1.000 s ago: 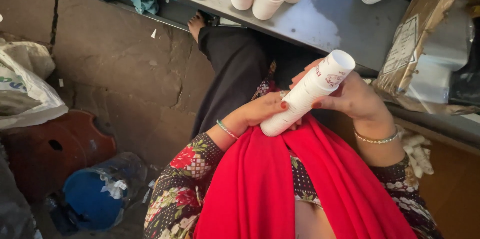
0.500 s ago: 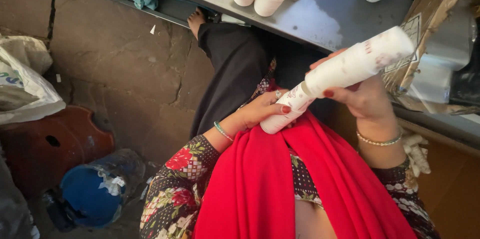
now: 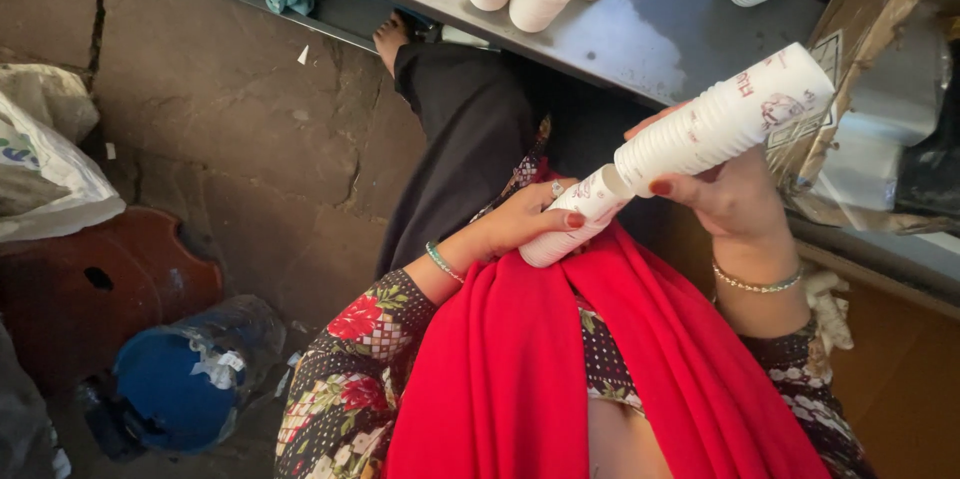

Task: Sorting and packing paper cups into plastic sleeves near an industrial machine.

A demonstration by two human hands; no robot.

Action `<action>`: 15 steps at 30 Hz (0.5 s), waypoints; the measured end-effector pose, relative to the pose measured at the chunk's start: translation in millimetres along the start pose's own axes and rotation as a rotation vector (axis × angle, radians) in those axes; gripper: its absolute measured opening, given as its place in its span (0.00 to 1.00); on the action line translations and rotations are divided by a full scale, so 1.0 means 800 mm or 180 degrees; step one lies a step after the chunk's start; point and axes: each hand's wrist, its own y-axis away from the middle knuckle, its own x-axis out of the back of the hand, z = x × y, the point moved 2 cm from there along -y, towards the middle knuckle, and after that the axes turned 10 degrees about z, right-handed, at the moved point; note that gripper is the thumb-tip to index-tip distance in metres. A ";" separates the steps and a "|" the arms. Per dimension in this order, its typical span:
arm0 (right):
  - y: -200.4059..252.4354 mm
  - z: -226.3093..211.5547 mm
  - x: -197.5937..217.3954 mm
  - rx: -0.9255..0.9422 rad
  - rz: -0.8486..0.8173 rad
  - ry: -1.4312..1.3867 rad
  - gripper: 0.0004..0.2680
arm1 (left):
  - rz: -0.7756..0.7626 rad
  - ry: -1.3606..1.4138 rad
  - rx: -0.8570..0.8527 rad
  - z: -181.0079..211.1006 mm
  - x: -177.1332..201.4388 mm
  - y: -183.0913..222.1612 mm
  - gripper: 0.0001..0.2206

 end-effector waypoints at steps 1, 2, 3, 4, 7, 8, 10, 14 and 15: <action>0.000 0.003 -0.001 -0.0004 -0.0007 0.0004 0.18 | 0.0004 0.0007 -0.0004 -0.004 0.002 -0.001 0.24; 0.000 0.007 -0.004 -0.0071 -0.0196 0.0050 0.19 | 0.0006 0.0015 0.0027 -0.008 0.003 -0.003 0.24; 0.000 0.011 -0.007 -0.0139 -0.0387 0.0094 0.19 | 0.0012 0.0022 0.0058 -0.013 0.005 -0.004 0.24; 0.001 0.016 -0.011 -0.0144 -0.0397 0.0096 0.19 | 0.0020 0.0030 0.0055 -0.012 0.004 -0.002 0.24; 0.004 0.028 -0.017 -0.0324 -0.0669 0.0231 0.20 | 0.0131 -0.0174 0.0013 -0.011 0.004 -0.002 0.25; 0.004 0.027 -0.015 -0.0326 -0.0528 0.0209 0.20 | 0.0171 -0.0279 0.0010 -0.011 0.006 -0.004 0.25; 0.002 0.022 -0.010 -0.0333 -0.0399 0.0181 0.20 | 0.0224 -0.0381 0.0010 -0.013 0.009 -0.004 0.25; -0.005 0.010 -0.001 -0.0178 -0.0136 -0.0203 0.21 | 0.0113 -0.0230 -0.0007 -0.013 0.010 -0.002 0.27; -0.006 0.009 -0.001 -0.0194 -0.0181 -0.0270 0.21 | 0.0050 -0.0071 0.0075 -0.012 0.010 -0.001 0.29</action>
